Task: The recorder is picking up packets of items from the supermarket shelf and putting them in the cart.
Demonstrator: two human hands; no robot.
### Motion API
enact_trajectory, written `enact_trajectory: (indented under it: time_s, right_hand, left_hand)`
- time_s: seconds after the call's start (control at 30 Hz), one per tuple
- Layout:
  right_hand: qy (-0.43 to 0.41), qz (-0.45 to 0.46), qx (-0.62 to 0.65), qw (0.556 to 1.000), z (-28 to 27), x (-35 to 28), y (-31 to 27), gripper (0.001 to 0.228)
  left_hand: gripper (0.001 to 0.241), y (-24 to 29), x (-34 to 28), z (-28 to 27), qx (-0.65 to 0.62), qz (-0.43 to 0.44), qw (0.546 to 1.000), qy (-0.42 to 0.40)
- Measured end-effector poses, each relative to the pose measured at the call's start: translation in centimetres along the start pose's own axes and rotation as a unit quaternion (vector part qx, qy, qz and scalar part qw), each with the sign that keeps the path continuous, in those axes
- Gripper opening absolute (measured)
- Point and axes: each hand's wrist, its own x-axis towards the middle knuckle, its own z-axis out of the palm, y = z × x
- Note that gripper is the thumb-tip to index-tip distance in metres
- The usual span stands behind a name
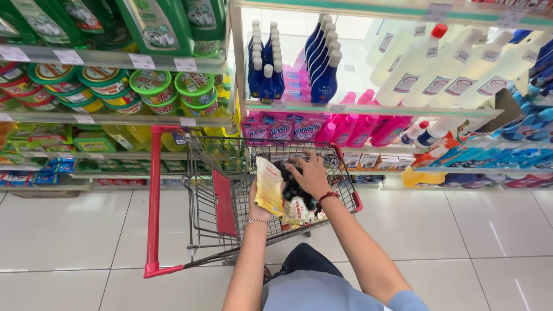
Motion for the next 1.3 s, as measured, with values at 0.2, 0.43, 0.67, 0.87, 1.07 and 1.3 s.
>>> enact_trajectory:
  time_s: [0.2,0.43,0.67,0.87,1.07,1.3]
  right_hand:
    - [-0.161,0.155,0.317,0.922,-1.5,0.5,2.7,0.050]
    - [-0.077,0.045,0.451,0.888,-16.7,5.2,0.4,0.040]
    - [0.065,-0.052,0.378,0.922,-27.7,15.4,2.3,0.041]
    - [0.116,-0.182,0.340,0.915,-31.9,27.1,6.2,0.044]
    - [0.194,-0.175,0.225,0.939,-27.0,34.0,13.1,0.048]
    - [0.244,-0.094,0.186,0.947,-29.1,30.7,7.5,0.077]
  left_hand:
    - [0.069,0.5,0.4,10.3,0.300,0.248,0.919,0.060]
    - [0.054,1.2,4.0,23.9,0.443,0.456,0.748,-0.194]
    - [0.070,3.7,6.1,40.4,0.546,0.262,0.693,-0.391]
    - [0.091,5.2,13.5,48.2,0.687,0.462,0.443,-0.343]
    - [0.100,6.1,23.4,45.3,0.708,0.519,0.384,-0.287]
    - [0.074,4.4,20.4,46.2,0.753,0.558,0.315,-0.148]
